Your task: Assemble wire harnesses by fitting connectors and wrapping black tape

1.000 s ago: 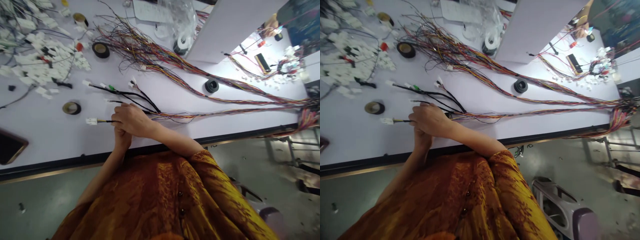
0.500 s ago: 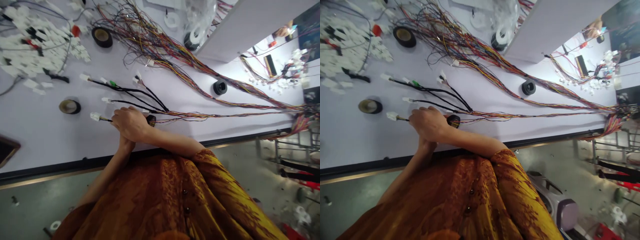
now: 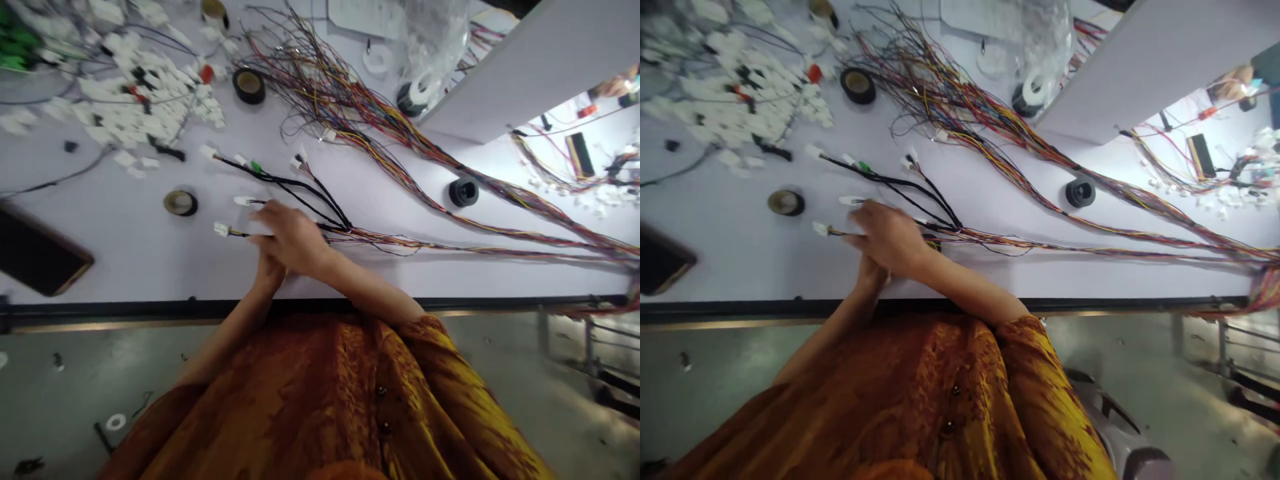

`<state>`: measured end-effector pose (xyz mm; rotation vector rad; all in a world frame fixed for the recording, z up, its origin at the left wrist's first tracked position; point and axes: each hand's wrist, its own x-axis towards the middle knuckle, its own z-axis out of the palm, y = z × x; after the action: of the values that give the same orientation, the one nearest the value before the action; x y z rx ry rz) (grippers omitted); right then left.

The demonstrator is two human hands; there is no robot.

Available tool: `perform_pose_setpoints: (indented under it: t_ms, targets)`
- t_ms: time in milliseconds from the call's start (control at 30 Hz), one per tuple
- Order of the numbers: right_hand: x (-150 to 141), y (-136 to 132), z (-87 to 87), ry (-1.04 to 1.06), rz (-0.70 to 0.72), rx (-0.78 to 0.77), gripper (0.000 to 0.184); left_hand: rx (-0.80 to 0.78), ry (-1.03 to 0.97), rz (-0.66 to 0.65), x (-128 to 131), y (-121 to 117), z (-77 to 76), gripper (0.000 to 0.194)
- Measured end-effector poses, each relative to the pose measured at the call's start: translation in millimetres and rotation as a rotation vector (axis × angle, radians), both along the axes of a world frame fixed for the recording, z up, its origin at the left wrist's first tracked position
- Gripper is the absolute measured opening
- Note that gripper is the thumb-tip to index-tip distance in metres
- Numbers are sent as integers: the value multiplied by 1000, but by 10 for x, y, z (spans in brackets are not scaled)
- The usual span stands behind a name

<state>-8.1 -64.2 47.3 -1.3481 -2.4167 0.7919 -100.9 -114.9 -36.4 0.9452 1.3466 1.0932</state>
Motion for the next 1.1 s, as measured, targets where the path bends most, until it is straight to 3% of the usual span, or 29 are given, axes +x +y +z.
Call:
perform_pose_setpoints:
  t_ms: [67, 133, 233, 333, 633, 900, 1100]
  targets:
    - [216, 77, 14, 49, -189, -2, 26, 40, -37, -22, 12, -4, 76, 24]
    - [374, 177, -55, -23, -260, -101, 19, 53, -85, -65, 6, 0, 124, 26]
    - [472, 268, -188, -3, -171, -207, 13, 3, -161, -81, 4, 15, 142, 31]
    - [478, 221, -211, 197, -132, -115, 11, -19, -254, -60, 33, 30, 129, 35]
    - [459, -33, -31, 223, -56, 4, 12, 42, -318, -59, 60, 73, 214, 40]
    - [287, -246, 259, -26, 45, 156, 28, 172, -253, -126, 39, 38, 275, 34]
    - [242, -347, 245, 52, 36, 188, 24, 227, -238, -151, -12, -20, 375, 37]
